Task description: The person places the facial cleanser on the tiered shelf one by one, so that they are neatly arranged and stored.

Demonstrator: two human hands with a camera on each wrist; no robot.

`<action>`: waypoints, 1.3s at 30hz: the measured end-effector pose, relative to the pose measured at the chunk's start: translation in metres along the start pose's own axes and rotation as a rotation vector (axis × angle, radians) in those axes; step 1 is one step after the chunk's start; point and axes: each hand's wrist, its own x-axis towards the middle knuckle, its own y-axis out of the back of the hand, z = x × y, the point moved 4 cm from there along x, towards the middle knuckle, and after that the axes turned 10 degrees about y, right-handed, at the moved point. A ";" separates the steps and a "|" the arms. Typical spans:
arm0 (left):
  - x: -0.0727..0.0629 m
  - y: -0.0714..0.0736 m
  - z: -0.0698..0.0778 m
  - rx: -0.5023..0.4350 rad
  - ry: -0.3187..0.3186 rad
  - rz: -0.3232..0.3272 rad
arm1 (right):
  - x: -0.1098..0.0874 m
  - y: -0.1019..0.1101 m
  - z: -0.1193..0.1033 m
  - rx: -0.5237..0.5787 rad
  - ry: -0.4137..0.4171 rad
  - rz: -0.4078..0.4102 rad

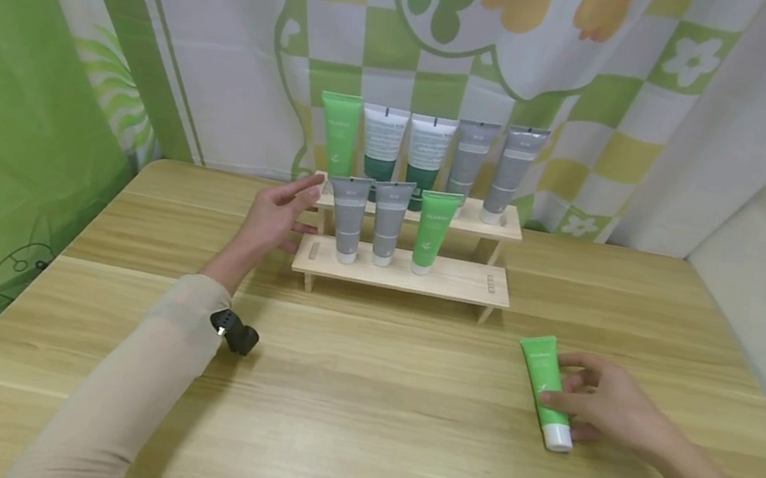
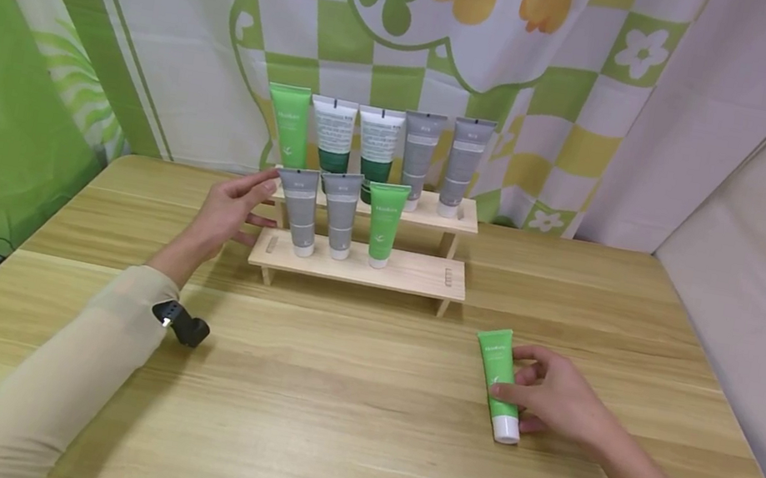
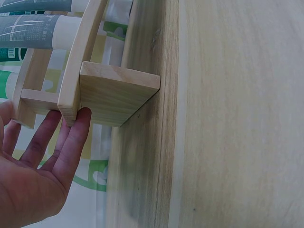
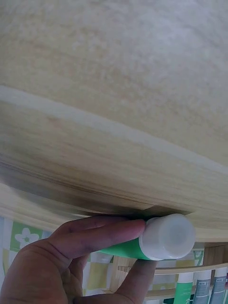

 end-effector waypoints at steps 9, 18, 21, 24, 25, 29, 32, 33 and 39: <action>-0.002 0.000 0.001 0.001 -0.010 -0.001 | -0.001 0.000 -0.003 0.019 -0.002 -0.014; -0.001 0.000 0.000 -0.002 -0.010 -0.002 | 0.000 0.000 -0.003 0.021 0.005 -0.011; -0.001 0.000 0.001 0.003 -0.012 -0.006 | 0.002 -0.001 -0.006 0.026 0.022 -0.008; -0.001 0.000 0.001 0.006 -0.013 -0.012 | 0.004 -0.001 -0.011 0.056 0.038 -0.010; -0.002 0.000 0.001 0.006 -0.013 -0.014 | 0.004 0.000 -0.013 0.065 0.049 -0.012; -0.002 0.000 0.001 0.006 -0.012 -0.020 | 0.008 -0.001 -0.022 0.092 0.067 -0.003; -0.002 0.000 0.001 0.000 -0.006 -0.022 | 0.012 -0.002 -0.030 0.089 0.101 0.012; -0.002 0.000 0.001 -0.002 -0.005 -0.022 | 0.013 -0.002 -0.032 0.091 0.115 0.017; -0.002 0.000 0.001 -0.013 -0.011 -0.025 | 0.022 -0.001 -0.048 0.110 0.184 0.051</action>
